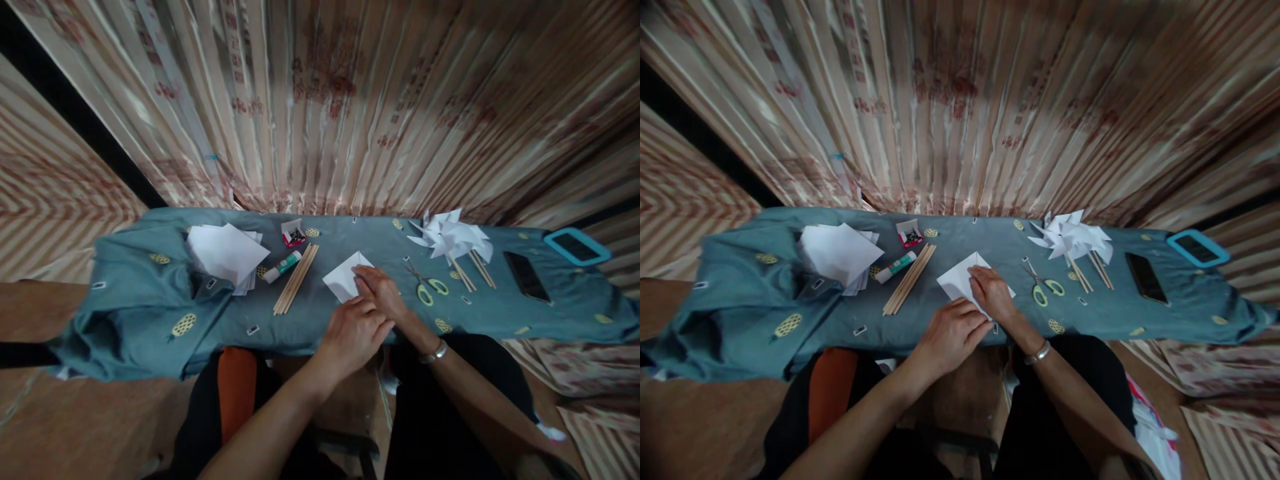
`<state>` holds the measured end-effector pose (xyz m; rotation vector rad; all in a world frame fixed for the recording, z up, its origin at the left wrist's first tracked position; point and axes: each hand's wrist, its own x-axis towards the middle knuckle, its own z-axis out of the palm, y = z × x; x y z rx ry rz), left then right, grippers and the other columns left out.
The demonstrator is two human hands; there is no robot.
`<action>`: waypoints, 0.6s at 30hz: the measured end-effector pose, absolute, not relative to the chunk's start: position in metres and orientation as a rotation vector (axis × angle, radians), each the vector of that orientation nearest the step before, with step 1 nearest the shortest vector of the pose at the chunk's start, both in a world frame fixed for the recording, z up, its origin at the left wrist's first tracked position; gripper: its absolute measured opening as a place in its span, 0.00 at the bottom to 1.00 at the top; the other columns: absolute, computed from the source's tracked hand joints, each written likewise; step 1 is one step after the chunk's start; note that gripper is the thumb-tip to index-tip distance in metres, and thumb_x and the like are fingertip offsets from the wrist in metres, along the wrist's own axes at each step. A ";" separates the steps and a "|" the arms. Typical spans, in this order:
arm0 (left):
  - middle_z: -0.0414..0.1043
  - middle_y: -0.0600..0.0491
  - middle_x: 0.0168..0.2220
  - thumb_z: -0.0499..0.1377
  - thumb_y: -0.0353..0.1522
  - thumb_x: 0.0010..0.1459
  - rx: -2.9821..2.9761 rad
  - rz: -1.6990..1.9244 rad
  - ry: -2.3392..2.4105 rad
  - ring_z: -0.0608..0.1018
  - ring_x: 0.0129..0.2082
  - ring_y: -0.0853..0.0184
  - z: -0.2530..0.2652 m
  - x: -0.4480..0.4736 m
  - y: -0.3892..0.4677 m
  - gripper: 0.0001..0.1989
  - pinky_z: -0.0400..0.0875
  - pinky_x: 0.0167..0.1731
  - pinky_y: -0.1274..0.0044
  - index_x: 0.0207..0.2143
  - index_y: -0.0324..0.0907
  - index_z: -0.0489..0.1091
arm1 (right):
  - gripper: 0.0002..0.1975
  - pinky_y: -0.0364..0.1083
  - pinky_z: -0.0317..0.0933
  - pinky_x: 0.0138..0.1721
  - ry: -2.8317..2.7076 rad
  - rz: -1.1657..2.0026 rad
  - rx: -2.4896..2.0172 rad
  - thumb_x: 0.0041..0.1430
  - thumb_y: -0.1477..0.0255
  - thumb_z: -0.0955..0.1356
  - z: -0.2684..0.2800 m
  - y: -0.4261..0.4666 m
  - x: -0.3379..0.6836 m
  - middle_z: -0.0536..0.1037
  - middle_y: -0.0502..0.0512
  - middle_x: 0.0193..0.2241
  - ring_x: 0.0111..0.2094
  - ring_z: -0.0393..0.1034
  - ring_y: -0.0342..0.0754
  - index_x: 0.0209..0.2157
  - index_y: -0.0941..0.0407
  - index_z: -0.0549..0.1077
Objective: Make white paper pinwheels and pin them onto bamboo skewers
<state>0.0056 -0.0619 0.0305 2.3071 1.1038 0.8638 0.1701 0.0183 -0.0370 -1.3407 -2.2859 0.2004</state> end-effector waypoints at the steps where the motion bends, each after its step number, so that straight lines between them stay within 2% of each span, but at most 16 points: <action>1: 0.77 0.51 0.32 0.56 0.33 0.66 2.297 0.883 1.118 0.78 0.36 0.65 0.031 0.004 -0.060 0.12 0.73 0.42 0.73 0.32 0.40 0.76 | 0.18 0.58 0.66 0.57 -2.295 0.203 -1.341 0.67 0.70 0.60 -0.036 0.019 0.169 0.79 0.63 0.50 0.54 0.72 0.55 0.52 0.58 0.74; 8: 0.77 0.50 0.31 0.56 0.33 0.65 2.293 0.903 1.212 0.78 0.35 0.65 0.032 0.003 -0.047 0.12 0.72 0.40 0.75 0.31 0.39 0.77 | 0.18 0.59 0.66 0.56 -2.403 0.117 -1.342 0.65 0.73 0.60 -0.018 0.029 0.168 0.78 0.62 0.51 0.53 0.72 0.56 0.52 0.57 0.75; 13: 0.76 0.50 0.29 0.57 0.32 0.65 2.256 0.930 1.244 0.78 0.34 0.64 0.038 -0.005 -0.040 0.13 0.70 0.38 0.75 0.29 0.39 0.76 | 0.17 0.55 0.66 0.55 -2.506 0.073 -1.357 0.64 0.75 0.61 -0.004 0.035 0.174 0.78 0.64 0.50 0.52 0.72 0.55 0.50 0.61 0.75; 16: 0.75 0.52 0.29 0.56 0.33 0.65 2.163 1.001 1.345 0.77 0.34 0.66 0.042 -0.022 -0.033 0.14 0.68 0.36 0.76 0.27 0.40 0.74 | 0.16 0.54 0.68 0.53 -2.529 0.088 -1.396 0.63 0.76 0.61 -0.004 0.027 0.180 0.80 0.64 0.48 0.49 0.74 0.55 0.48 0.61 0.76; 18: 0.73 0.53 0.27 0.56 0.33 0.65 2.075 1.074 1.431 0.75 0.30 0.68 0.043 -0.033 -0.029 0.15 0.65 0.33 0.77 0.25 0.40 0.72 | 0.15 0.53 0.70 0.50 -2.509 0.114 -1.420 0.63 0.76 0.62 -0.007 0.016 0.183 0.81 0.62 0.45 0.46 0.75 0.54 0.46 0.59 0.77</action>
